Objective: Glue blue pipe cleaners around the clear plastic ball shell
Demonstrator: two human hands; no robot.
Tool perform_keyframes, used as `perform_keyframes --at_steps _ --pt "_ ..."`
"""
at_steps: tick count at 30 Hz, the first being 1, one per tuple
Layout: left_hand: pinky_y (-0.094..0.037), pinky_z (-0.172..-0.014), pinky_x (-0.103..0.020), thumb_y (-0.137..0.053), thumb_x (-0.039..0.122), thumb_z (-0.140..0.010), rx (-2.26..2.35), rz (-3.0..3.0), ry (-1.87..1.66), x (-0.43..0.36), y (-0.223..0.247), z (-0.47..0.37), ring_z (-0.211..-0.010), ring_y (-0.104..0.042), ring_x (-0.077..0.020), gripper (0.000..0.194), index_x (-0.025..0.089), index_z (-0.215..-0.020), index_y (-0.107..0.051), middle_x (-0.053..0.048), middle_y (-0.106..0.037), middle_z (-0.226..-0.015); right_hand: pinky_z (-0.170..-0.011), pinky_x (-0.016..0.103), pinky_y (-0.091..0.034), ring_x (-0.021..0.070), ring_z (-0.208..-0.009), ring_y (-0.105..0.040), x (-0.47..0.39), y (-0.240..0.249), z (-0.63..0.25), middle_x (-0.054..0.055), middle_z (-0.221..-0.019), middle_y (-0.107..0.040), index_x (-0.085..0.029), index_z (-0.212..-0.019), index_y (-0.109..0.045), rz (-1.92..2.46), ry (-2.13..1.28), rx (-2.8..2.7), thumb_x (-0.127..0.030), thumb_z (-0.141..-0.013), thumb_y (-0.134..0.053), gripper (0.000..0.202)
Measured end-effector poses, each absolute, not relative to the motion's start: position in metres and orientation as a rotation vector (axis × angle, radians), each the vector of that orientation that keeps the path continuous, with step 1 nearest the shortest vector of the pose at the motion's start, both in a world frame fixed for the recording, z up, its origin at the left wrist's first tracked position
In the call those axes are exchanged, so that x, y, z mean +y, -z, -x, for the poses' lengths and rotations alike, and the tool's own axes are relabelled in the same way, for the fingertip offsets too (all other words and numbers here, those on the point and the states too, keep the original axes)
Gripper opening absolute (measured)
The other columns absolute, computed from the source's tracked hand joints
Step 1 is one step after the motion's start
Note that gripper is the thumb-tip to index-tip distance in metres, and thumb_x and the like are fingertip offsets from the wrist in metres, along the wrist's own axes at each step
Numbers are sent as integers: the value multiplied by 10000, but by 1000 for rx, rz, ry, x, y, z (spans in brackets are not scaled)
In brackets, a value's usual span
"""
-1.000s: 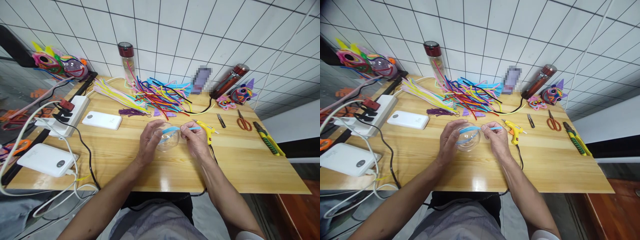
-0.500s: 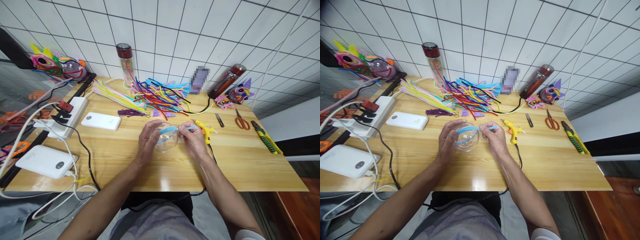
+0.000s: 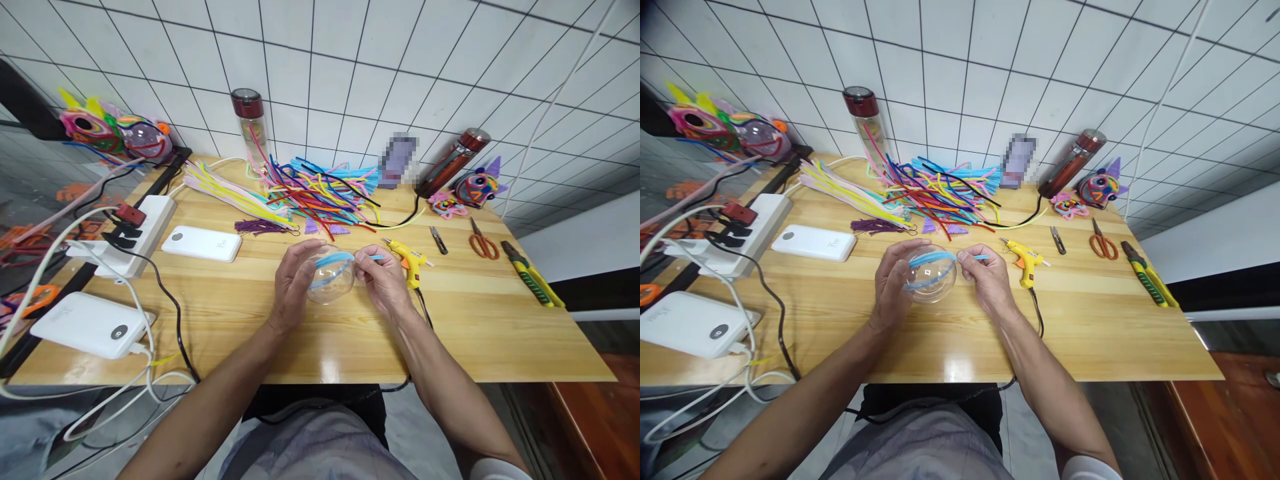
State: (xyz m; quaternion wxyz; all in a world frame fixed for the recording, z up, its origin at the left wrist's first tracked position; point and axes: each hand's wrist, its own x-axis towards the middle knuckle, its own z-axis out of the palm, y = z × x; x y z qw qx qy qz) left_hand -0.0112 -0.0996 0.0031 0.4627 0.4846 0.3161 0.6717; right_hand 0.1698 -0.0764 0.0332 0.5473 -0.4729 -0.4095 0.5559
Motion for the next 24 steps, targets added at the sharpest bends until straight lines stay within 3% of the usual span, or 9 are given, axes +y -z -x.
perform_keyframes --at_steps 17,20,24 --pt "-636 -1088 -495 -615 592 -1072 805 -1219 -1670 -100 -5 11 -1194 -794 -286 427 264 -1321 -727 -99 -816 -1260 -499 248 -352 94 -516 -460 -77 -29 -167 -53 -590 -595 -217 -725 -717 1091 -1453 -893 -520 -591 -1051 471" --pt "-645 -1073 -486 -613 584 -1077 774 -1203 -1686 -100 -5 11 -1178 -800 -279 417 264 -1317 -729 -92 -821 -1248 -513 231 -394 92 -539 -500 -77 -29 -166 -44 -621 -633 -208 -711 -719 1065 -1540 -847 -527 -561 -1080 505" --pt "-651 -1070 -470 -625 575 -1069 761 -1179 -1714 -100 -2 11 -1195 -794 -277 419 262 -1319 -746 -100 -807 -1304 -625 236 -545 118 -656 -634 -78 -29 -168 -31 -739 -721 -213 -782 -745 1002 -1706 -772 -478 -591 -1097 480"
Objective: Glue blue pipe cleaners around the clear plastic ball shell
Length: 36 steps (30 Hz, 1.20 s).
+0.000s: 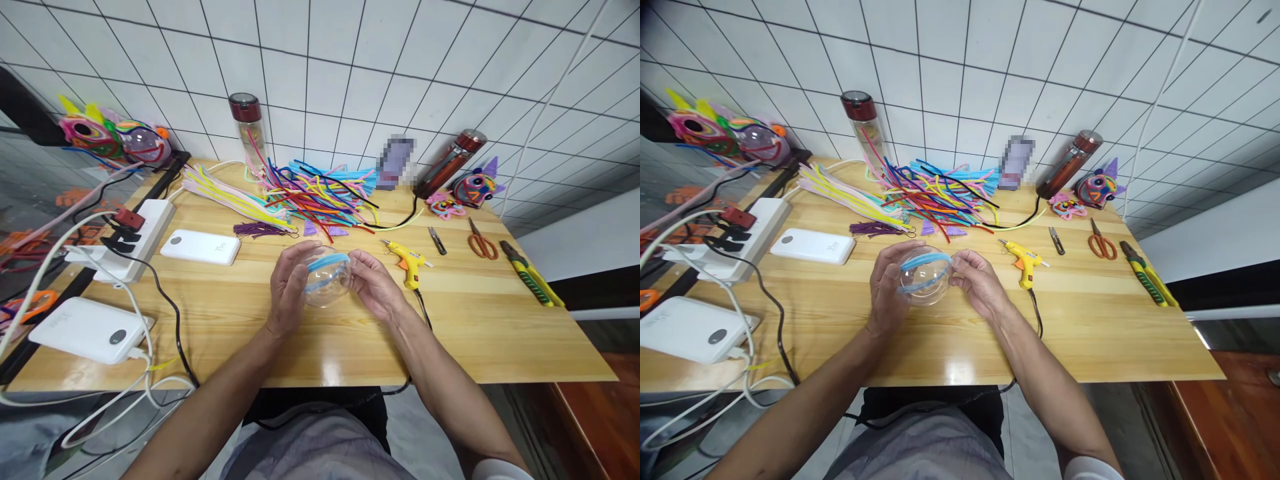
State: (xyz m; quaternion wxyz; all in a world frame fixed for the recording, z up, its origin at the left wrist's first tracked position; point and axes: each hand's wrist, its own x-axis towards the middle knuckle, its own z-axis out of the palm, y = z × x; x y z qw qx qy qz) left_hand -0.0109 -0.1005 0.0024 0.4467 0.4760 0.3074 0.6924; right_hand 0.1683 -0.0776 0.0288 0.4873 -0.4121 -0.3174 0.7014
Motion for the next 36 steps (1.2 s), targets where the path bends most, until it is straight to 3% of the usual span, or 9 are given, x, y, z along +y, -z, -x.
perform_keyframes --at_steps 6,11,15,18,22,26,36 --pt "-654 -1067 -465 -622 592 -1066 747 -1176 -1749 -101 -3 9 -1183 -797 -276 445 259 -1333 -748 -103 -805 -1308 -851 347 -667 196 -895 -791 -78 -23 -170 48 -1092 -857 -233 -1162 -812 862 -1998 -737 -492 -727 -1030 552" --pt "-652 -1063 -459 -607 559 -1086 697 -1199 -1765 -101 1 7 -1227 -783 -283 440 262 -1383 -740 -110 -779 -1388 -927 405 -679 228 -989 -824 -81 -23 -165 67 -1135 -874 -230 -1164 -796 775 -2130 -692 -483 -957 -835 330" --pt "-544 -1231 -517 -582 559 -1104 737 -1319 -1730 -98 5 10 -1452 -669 -320 464 285 -1450 -728 -117 -725 -1521 -1043 428 -667 226 -1123 -820 -79 -24 -170 64 -1251 -871 -238 -1248 -796 812 -2058 -676 -406 -1065 -682 273" --pt "-447 -1325 -505 -582 531 -1117 790 -1403 -1676 -97 3 13 -1570 -570 -306 448 324 -1487 -726 -83 -676 -1615 -1006 446 -693 257 -1147 -817 -75 -25 -177 75 -1307 -859 -249 -1255 -812 836 -1949 -748 -456 -1019 -733 323" --pt "-403 -1359 -505 -524 558 -1135 785 -1358 -1557 -98 1 12 -1590 -549 -302 519 332 -1582 -656 -67 -618 -1690 -936 456 -723 295 -1179 -806 -72 -27 -181 84 -1390 -828 -278 -1228 -835 898 -1803 -850 -563 -932 -822 411" --pt "-446 -1325 -524 -479 640 -1123 705 -1214 -1557 -95 5 8 -1526 -610 -323 591 287 -1558 -669 -91 -657 -1641 -910 449 -737 304 -1188 -800 -74 -28 -178 67 -1466 -794 -311 -1183 -859 942 -1711 -907 -630 -855 -889 459" --pt "-527 -1239 -478 -684 627 -1046 806 -1147 -1599 -92 -6 4 -1413 -698 -300 494 260 -1367 -760 -95 -771 -1457 -898 438 -734 303 -1186 -796 -76 -26 -176 89 -1465 -794 -282 -1201 -879 946 -1660 -911 -620 -794 -958 535"
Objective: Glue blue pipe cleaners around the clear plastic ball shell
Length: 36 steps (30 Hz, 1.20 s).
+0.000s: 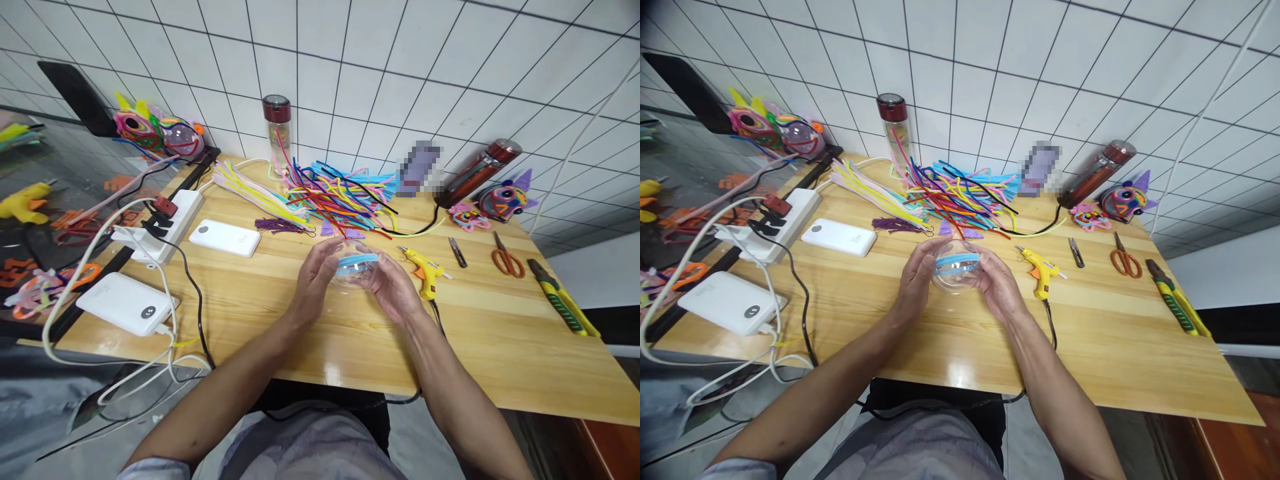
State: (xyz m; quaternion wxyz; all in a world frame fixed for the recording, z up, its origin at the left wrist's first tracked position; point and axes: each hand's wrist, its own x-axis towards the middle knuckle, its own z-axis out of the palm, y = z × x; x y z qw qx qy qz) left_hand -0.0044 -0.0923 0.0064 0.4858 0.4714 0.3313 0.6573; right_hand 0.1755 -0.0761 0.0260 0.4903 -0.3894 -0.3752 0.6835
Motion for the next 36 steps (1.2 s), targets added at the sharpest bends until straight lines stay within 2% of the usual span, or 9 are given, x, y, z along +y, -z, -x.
perform_keyframes --at_steps 5,11,21,28,32,36 --pt "-536 -1224 -487 -730 660 -1005 822 -1119 -1587 -91 -7 4 -1388 -709 -308 532 247 -1339 -753 -110 -778 -1434 -874 427 -730 298 -1164 -797 -76 -25 -174 89 -1426 -813 -283 -1182 -883 955 -1651 -914 -614 -786 -966 523" --pt "-469 -1290 -491 -584 701 -1068 744 -1077 -1564 -90 4 6 -1465 -649 -294 565 266 -1398 -730 -93 -731 -1518 -868 418 -723 283 -1132 -795 -76 -26 -173 78 -1364 -834 -298 -1166 -888 969 -1632 -920 -621 -773 -973 516" --pt "-472 -1296 -513 -633 759 -1012 722 -1009 -1536 -88 4 6 -1459 -663 -313 623 256 -1362 -743 -102 -750 -1492 -850 410 -721 282 -1083 -805 -76 -28 -173 77 -1258 -863 -293 -1142 -891 989 -1619 -919 -640 -755 -973 526" --pt "-419 -1351 -554 -567 858 -981 741 -997 -1530 -85 3 8 -1527 -617 -339 740 243 -1348 -755 -121 -718 -1551 -911 466 -710 341 -1216 -778 -75 -27 -176 85 -1426 -809 -295 -1196 -854 1068 -1543 -997 -650 -822 -901 518" --pt "-430 -1332 -571 -693 777 -960 835 -1086 -1408 -84 4 13 -1543 -596 -367 704 239 -1413 -719 -132 -708 -1554 -956 482 -692 351 -1254 -760 -73 -23 -182 63 -1373 -819 -313 -1247 -836 1205 -1394 -1115 -642 -833 -882 531" --pt "-454 -1297 -616 -840 729 -858 970 -1181 -1275 -83 3 14 -1542 -579 -427 785 235 -1449 -689 -158 -678 -1574 -1028 511 -661 358 -1303 -739 -72 -20 -184 61 -1353 -821 -329 -1280 -832 1273 -1295 -1233 -642 -845 -872 538"
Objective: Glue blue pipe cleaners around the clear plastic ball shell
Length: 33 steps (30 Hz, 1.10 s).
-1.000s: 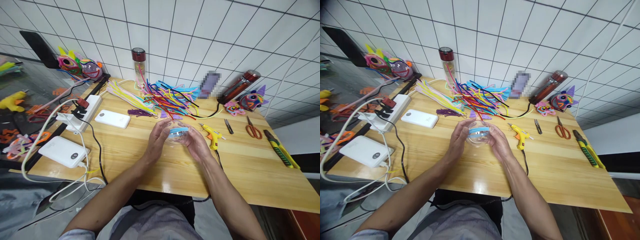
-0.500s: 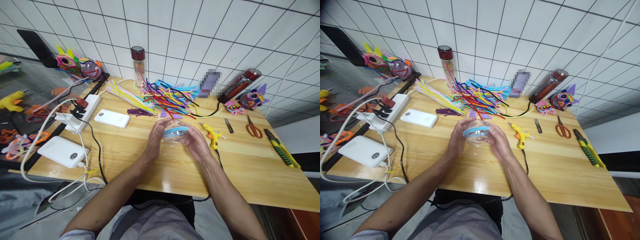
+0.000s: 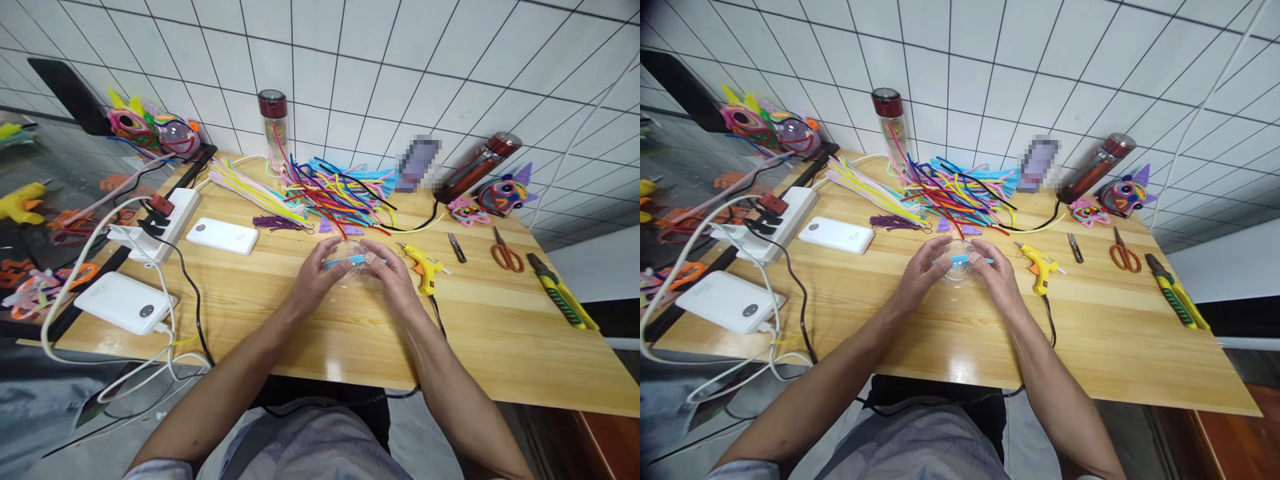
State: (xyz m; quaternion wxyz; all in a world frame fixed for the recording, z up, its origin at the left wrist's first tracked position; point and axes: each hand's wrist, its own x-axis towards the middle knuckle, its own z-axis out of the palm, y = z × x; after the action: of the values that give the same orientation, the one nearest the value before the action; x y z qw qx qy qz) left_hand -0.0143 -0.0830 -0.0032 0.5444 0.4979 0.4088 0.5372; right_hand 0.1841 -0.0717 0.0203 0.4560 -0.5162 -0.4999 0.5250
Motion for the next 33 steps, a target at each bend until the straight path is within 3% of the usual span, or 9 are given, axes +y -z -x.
perform_keyframes --at_steps 6,20,33 --pt "-466 -1290 -600 -851 632 -872 1022 -1326 -1236 -83 0 16 -1539 -571 -414 792 239 -1528 -646 -168 -612 -1642 -1192 548 -554 349 -1360 -722 -73 -20 -182 75 -1381 -819 -298 -1309 -819 1267 -1177 -1397 -641 -871 -852 557" --pt "-535 -1210 -583 -841 544 -888 1009 -1198 -1196 -83 2 16 -1539 -577 -409 588 279 -1388 -680 -120 -677 -1544 -1150 510 -577 332 -1350 -735 -76 -22 -181 63 -1408 -824 -340 -1289 -847 1208 -1182 -1453 -686 -909 -826 514" --pt "-508 -1230 -616 -858 596 -855 1028 -1219 -1118 -83 4 17 -1553 -552 -441 755 263 -1490 -622 -166 -568 -1681 -1154 505 -578 327 -1361 -726 -77 -21 -180 56 -1427 -815 -344 -1315 -843 1206 -1146 -1478 -686 -931 -801 516"
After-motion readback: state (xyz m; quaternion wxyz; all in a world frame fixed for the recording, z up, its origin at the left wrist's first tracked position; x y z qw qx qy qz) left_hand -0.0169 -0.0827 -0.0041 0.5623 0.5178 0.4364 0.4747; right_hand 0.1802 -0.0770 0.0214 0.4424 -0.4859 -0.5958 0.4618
